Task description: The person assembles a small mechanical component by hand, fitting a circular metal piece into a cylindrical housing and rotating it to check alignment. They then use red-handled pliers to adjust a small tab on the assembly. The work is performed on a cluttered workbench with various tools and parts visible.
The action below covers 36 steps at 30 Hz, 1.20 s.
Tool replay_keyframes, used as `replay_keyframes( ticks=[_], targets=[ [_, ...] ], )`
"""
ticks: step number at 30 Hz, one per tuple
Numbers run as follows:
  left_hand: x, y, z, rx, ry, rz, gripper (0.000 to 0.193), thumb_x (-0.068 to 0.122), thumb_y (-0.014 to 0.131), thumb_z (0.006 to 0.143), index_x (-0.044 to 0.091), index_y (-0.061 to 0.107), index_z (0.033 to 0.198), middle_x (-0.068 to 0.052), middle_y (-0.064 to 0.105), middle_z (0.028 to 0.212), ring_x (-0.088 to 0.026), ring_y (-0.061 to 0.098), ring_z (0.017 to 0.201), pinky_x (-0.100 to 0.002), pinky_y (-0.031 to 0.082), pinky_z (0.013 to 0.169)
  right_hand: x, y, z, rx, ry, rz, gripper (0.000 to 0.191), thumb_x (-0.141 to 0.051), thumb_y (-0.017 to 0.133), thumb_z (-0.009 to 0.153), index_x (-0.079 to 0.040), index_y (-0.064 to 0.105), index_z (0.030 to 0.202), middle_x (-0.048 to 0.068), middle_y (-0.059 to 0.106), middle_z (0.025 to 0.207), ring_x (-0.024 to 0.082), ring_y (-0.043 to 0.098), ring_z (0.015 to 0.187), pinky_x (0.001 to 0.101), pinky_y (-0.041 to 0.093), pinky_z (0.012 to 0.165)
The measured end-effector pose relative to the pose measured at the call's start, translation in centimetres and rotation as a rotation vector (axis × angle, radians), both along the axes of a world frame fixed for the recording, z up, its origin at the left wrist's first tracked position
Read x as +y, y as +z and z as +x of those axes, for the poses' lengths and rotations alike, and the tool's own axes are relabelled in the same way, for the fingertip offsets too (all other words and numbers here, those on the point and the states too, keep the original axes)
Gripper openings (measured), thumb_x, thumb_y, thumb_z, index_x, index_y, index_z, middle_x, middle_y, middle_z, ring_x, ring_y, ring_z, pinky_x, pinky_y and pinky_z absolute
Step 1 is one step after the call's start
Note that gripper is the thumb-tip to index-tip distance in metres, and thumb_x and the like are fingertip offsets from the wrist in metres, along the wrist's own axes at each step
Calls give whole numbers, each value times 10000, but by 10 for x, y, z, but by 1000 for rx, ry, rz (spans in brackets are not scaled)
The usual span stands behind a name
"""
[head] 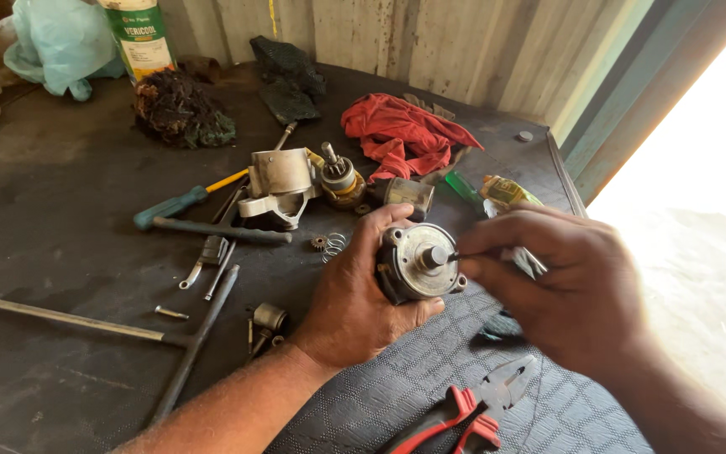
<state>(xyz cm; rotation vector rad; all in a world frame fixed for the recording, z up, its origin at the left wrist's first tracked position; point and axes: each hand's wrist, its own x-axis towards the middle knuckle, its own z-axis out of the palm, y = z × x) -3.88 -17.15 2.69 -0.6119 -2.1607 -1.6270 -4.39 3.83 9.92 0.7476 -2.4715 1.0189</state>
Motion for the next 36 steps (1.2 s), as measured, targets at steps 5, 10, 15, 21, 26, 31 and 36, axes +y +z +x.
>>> replay_keyframes(
  ticks=[5, 10, 15, 21, 26, 31, 36],
  targets=[
    [-3, 2, 2, 6, 33, -50, 897, 202, 917, 688, 118, 438, 1441, -138, 684, 1235, -297, 709, 1130, -399, 566, 956, -31, 8, -4, 198, 144, 102, 118, -149, 809, 793, -122, 767, 899, 24, 714, 947, 194, 714, 899, 346, 551, 756],
    [-5, 0, 3, 46, 28, -59, 902, 198, 913, 687, 116, 441, 1451, -153, 676, 1258, -322, 708, 1134, -406, 563, 960, -37, 9, 1, 178, 129, 148, 102, -145, 791, 795, -118, 762, 889, 34, 708, 937, 211, 718, 876, 359, 551, 742],
    [-6, -2, 3, 90, 18, -72, 898, 214, 916, 688, 118, 447, 1447, -149, 677, 1285, -322, 710, 1143, -402, 572, 964, -38, 12, 2, 270, 241, 185, 110, -137, 767, 802, -111, 752, 908, 25, 710, 959, 209, 713, 889, 361, 559, 749],
    [-7, -2, 3, 83, 16, -101, 883, 228, 908, 697, 121, 449, 1443, -142, 673, 1275, -333, 706, 1129, -412, 565, 962, -42, 22, 8, 353, 202, 369, 74, -126, 769, 769, -99, 758, 837, 44, 700, 881, 257, 690, 861, 433, 516, 776],
    [-8, -1, 1, 106, 37, -115, 857, 246, 909, 712, 122, 455, 1428, -150, 664, 1292, -356, 686, 1156, -437, 551, 965, -48, 28, -2, 215, 196, 387, 98, -185, 800, 764, -114, 783, 830, 39, 715, 843, 225, 704, 824, 428, 531, 772],
    [-10, 0, 3, 22, 20, -91, 866, 262, 900, 700, 132, 455, 1432, -137, 693, 1229, -341, 710, 1119, -433, 562, 948, -51, 30, -11, -6, 103, 397, 169, -257, 843, 706, -150, 805, 832, 23, 724, 792, 207, 713, 797, 407, 533, 741],
    [-9, 2, 2, 27, 22, -96, 849, 258, 905, 700, 139, 468, 1418, -129, 705, 1221, -333, 718, 1122, -422, 574, 941, -45, 18, -10, -2, 70, 262, 251, -333, 899, 695, -155, 805, 845, 7, 721, 877, 203, 709, 855, 387, 527, 725]
  ],
)
